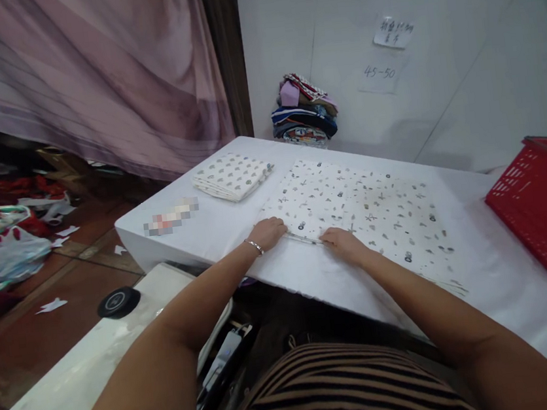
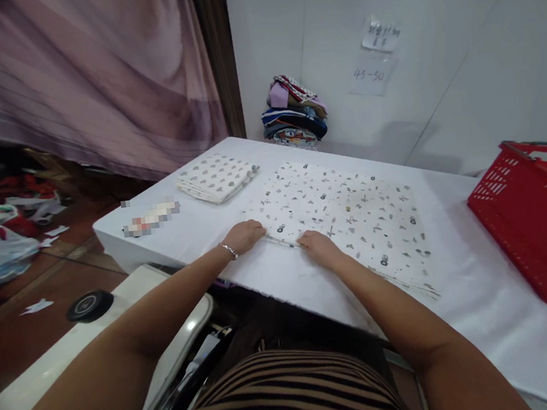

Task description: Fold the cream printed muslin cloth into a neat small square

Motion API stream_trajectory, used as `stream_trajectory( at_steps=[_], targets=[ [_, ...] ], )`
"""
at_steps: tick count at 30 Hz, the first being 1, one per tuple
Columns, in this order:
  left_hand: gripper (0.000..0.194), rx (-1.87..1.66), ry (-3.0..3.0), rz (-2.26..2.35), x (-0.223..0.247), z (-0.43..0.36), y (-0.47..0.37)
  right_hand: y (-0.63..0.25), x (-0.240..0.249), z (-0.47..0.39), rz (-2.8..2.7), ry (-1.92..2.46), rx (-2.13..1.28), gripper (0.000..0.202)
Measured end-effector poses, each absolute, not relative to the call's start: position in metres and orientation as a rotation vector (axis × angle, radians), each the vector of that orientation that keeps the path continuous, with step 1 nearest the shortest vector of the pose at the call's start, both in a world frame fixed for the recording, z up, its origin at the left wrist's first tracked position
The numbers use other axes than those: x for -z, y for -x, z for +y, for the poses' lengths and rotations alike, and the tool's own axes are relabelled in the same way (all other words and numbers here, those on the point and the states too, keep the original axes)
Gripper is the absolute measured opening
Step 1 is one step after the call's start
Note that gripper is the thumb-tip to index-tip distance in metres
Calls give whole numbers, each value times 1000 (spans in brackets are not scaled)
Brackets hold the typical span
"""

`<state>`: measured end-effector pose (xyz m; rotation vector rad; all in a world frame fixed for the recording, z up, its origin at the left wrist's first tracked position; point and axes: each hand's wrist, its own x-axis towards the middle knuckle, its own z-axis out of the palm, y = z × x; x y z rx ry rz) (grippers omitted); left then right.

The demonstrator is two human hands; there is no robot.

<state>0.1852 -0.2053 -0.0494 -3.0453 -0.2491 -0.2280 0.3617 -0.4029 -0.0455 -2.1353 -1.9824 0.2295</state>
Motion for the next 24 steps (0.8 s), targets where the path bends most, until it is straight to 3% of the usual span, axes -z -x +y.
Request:
stream_trajectory(
  at_steps=[11, 24],
  targets=[
    [22, 270, 2936, -233, 59, -213, -174, -350, 56, -410, -2156, 2292, 151, 27],
    [26, 228, 2948, -134, 54, -204, -173, -343, 50, -416, -2201, 2180, 193, 19]
  ],
)
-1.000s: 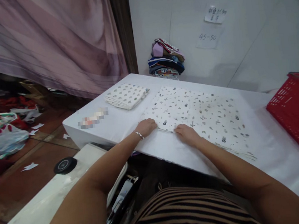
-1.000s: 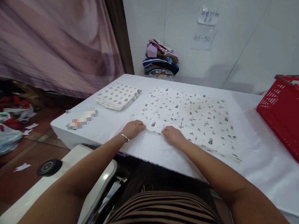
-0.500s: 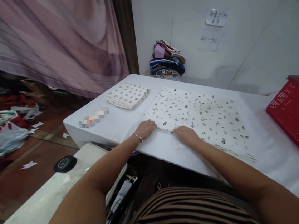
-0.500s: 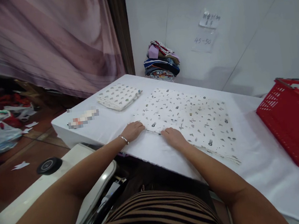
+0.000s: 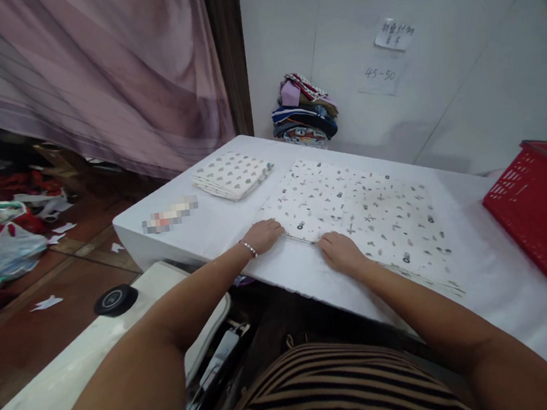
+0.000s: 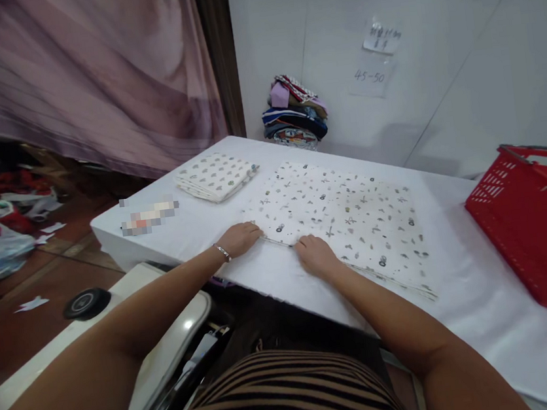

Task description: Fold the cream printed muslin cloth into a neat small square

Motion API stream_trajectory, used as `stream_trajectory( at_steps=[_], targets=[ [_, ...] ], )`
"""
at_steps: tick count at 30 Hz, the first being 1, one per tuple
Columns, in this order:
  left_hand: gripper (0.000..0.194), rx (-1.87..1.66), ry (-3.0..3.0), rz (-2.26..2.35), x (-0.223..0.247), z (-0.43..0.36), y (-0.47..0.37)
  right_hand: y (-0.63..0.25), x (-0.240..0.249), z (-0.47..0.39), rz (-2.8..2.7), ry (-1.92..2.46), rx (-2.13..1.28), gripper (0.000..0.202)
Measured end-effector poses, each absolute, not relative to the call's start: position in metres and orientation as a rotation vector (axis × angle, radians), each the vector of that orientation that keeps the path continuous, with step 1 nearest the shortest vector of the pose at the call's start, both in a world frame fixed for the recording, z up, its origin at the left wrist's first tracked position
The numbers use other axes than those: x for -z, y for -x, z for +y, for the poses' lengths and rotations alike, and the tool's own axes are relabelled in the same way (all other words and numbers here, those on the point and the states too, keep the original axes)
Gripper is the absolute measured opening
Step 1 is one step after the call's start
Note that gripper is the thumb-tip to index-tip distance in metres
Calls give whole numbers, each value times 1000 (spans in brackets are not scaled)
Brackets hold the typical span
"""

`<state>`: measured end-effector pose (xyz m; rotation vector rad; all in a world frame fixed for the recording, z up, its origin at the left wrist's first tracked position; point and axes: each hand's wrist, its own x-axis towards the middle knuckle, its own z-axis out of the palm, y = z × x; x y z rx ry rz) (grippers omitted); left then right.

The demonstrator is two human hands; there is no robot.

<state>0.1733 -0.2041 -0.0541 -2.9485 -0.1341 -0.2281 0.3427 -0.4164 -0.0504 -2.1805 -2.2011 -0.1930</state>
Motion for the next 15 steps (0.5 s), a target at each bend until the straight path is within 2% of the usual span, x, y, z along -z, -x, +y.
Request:
stream_trajectory(
  at_steps=[7, 15],
  targets=[
    [26, 212, 2967, -286, 46, -206, -179, -339, 43, -414, -2110, 2301, 88, 21],
    [24, 281, 3040, -325, 48, -204, -179, -336, 44, -404, -2086, 2433, 131, 24]
  ],
)
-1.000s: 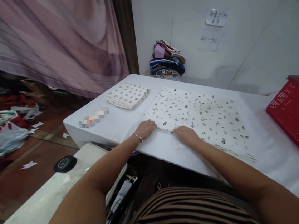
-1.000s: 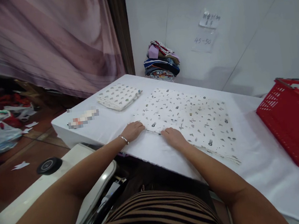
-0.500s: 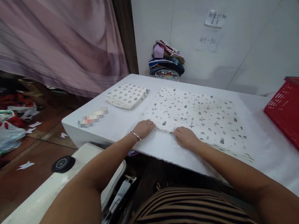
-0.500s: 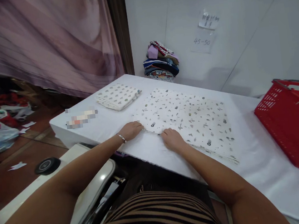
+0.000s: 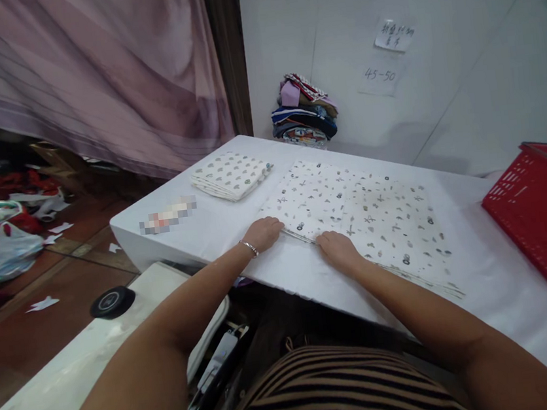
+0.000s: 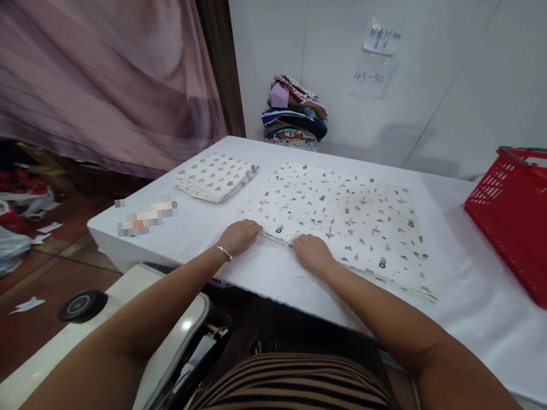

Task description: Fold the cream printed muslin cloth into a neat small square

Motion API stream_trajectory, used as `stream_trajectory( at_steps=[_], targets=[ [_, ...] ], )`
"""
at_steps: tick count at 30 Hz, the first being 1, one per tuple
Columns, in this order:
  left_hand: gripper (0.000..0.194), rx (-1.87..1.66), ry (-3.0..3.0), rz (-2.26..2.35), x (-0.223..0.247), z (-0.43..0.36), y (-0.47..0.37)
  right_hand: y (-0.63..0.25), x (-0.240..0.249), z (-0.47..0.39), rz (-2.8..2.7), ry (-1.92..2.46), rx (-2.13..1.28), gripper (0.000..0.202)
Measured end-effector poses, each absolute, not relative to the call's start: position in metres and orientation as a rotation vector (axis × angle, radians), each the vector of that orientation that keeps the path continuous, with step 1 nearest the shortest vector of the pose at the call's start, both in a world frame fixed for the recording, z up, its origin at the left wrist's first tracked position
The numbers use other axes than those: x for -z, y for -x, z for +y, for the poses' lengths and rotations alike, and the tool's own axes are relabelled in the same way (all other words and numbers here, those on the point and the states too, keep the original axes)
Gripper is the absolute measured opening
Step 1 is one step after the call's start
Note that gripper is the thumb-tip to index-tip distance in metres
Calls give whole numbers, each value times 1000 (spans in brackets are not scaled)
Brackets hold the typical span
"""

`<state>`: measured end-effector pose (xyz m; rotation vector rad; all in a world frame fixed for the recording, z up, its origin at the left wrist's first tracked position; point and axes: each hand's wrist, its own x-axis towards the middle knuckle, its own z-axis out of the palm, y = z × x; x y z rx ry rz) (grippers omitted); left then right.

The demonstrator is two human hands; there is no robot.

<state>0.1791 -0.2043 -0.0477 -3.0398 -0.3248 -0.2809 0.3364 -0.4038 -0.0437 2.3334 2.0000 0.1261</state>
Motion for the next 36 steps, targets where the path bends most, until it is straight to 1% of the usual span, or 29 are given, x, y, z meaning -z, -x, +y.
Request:
stream_trajectory(
  at_steps=[6, 9, 11, 14, 19, 22, 26, 31, 36],
  targets=[
    [29, 280, 3051, -273, 56, -201, -176, -340, 45, -403, 1977, -2342, -93, 31],
    [28, 275, 3020, -313, 53, -197, -179, -343, 40, -402, 2002, -2317, -70, 34],
    [28, 338, 2990, -331, 47, -193, -183, -347, 37, -400, 1996, -2325, -102, 32],
    [30, 460, 2948, -280, 42, -188, -186, -352, 37, -398, 1961, -2357, -249, 29],
    [26, 332, 2989, -121, 54, -187, -176, -344, 49, -400, 2099, -2177, -231, 20],
    [25, 339, 2967, -172, 62, -191, -169, -337, 52, -402, 2111, -2171, -251, 20],
    [25, 347, 2937, -194, 59, -191, -168, -333, 50, -401, 2083, -2184, -213, 19],
    [29, 496, 2909, -260, 56, -181, -168, -332, 47, -403, 2062, -2195, -230, 19],
    [22, 408, 2928, -469, 58, -177, -163, -331, 49, -404, 2052, -2244, -243, 21]
  ],
)
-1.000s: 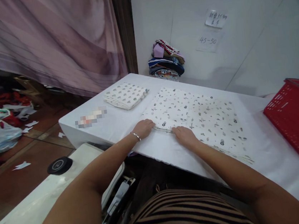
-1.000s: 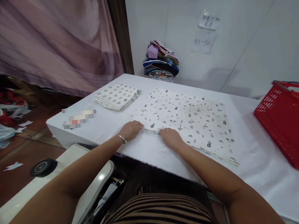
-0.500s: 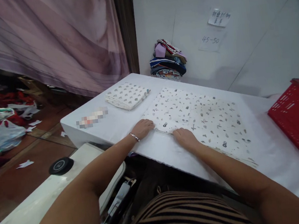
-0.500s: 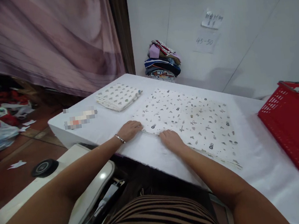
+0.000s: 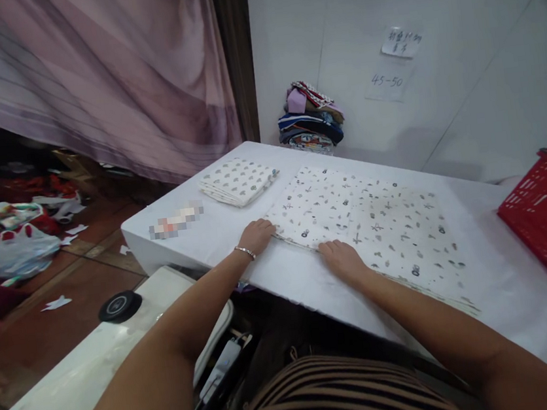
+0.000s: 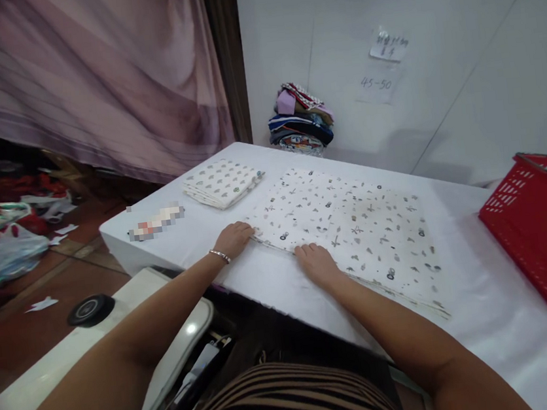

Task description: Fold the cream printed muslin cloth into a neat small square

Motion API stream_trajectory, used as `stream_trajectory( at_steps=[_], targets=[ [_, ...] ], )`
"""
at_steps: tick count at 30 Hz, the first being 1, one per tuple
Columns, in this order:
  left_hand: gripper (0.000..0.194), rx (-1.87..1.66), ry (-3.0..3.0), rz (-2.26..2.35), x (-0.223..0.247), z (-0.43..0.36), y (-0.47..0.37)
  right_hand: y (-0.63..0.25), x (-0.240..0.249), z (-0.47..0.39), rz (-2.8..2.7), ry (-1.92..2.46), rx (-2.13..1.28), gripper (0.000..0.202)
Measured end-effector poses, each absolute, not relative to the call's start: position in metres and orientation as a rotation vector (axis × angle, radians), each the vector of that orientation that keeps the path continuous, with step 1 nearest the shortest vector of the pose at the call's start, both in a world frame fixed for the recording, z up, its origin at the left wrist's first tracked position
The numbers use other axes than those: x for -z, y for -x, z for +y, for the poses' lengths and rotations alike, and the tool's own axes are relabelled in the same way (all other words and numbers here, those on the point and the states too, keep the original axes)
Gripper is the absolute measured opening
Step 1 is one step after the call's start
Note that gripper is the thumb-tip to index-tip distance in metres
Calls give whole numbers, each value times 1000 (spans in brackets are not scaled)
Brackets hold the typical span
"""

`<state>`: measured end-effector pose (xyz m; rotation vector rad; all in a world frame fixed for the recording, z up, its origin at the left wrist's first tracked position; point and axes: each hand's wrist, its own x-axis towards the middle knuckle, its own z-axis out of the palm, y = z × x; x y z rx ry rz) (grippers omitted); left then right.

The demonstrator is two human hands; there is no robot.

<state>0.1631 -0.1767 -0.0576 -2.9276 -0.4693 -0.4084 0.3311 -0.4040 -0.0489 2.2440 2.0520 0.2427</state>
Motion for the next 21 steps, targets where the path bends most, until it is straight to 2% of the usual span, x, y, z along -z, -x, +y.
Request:
stream_trajectory(
  at_steps=[8, 14, 21],
  targets=[
    [24, 582, 2845, -453, 39, -169, -166, -336, 46, -402, 2043, -2322, -201, 25],
    [25, 379, 2980, -450, 56, -170, -158, -332, 51, -403, 2046, -2224, -244, 18],
    [33, 342, 3026, -554, 55, -176, -150, -332, 53, -402, 2070, -2215, -235, 19]
  ],
)
